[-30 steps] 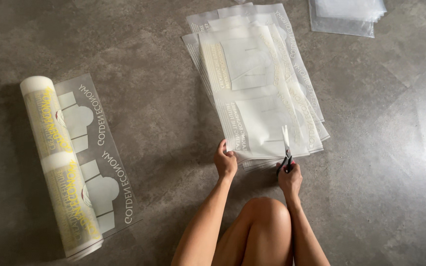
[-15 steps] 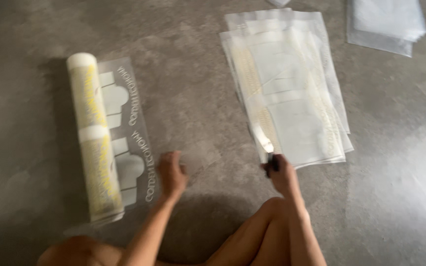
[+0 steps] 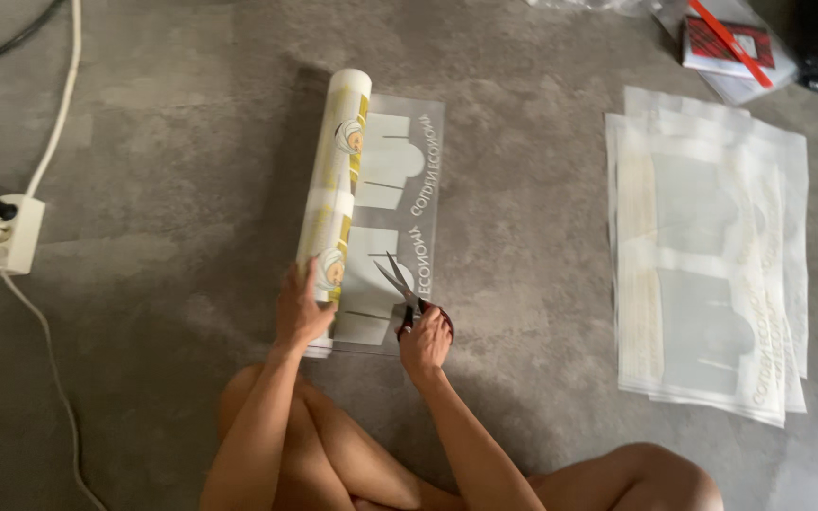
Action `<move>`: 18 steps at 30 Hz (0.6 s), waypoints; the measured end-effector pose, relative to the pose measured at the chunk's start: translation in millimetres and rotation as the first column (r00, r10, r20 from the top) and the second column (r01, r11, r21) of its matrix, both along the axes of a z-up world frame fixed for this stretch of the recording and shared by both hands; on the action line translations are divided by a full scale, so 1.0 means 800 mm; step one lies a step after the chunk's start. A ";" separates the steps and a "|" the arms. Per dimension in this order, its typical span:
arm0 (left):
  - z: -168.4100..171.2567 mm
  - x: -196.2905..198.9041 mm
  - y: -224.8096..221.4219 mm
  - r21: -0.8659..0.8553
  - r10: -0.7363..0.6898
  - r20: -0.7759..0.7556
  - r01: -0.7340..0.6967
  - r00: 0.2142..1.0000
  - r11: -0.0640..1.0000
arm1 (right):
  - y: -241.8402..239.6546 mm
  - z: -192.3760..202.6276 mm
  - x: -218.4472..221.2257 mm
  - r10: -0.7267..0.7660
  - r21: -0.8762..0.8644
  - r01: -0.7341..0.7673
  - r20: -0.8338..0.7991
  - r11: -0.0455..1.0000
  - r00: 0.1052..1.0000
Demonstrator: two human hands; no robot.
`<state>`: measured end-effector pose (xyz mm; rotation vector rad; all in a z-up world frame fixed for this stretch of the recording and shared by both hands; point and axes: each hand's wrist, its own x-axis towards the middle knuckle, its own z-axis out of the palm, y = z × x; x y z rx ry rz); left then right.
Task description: The person cuts a sheet of printed film transfers from a roll and then cuts between the individual designs using shears.
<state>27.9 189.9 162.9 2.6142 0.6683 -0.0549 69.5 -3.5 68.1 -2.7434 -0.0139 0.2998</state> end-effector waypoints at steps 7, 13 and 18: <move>-0.012 -0.015 0.074 -0.119 0.417 0.091 -0.406 0.904 0.906 | 0.017 -0.026 -0.010 0.113 -0.306 -0.083 0.081 0.949 0.990; 0.000 -0.021 0.106 -0.090 0.275 -0.147 -0.290 0.950 0.953 | 0.014 -0.015 -0.008 0.194 -0.281 -0.158 0.105 0.947 0.975; -0.023 -0.024 0.130 -0.121 0.219 -0.100 -0.230 0.971 0.966 | 0.023 -0.001 -0.003 0.330 0.016 -0.339 0.184 0.941 0.926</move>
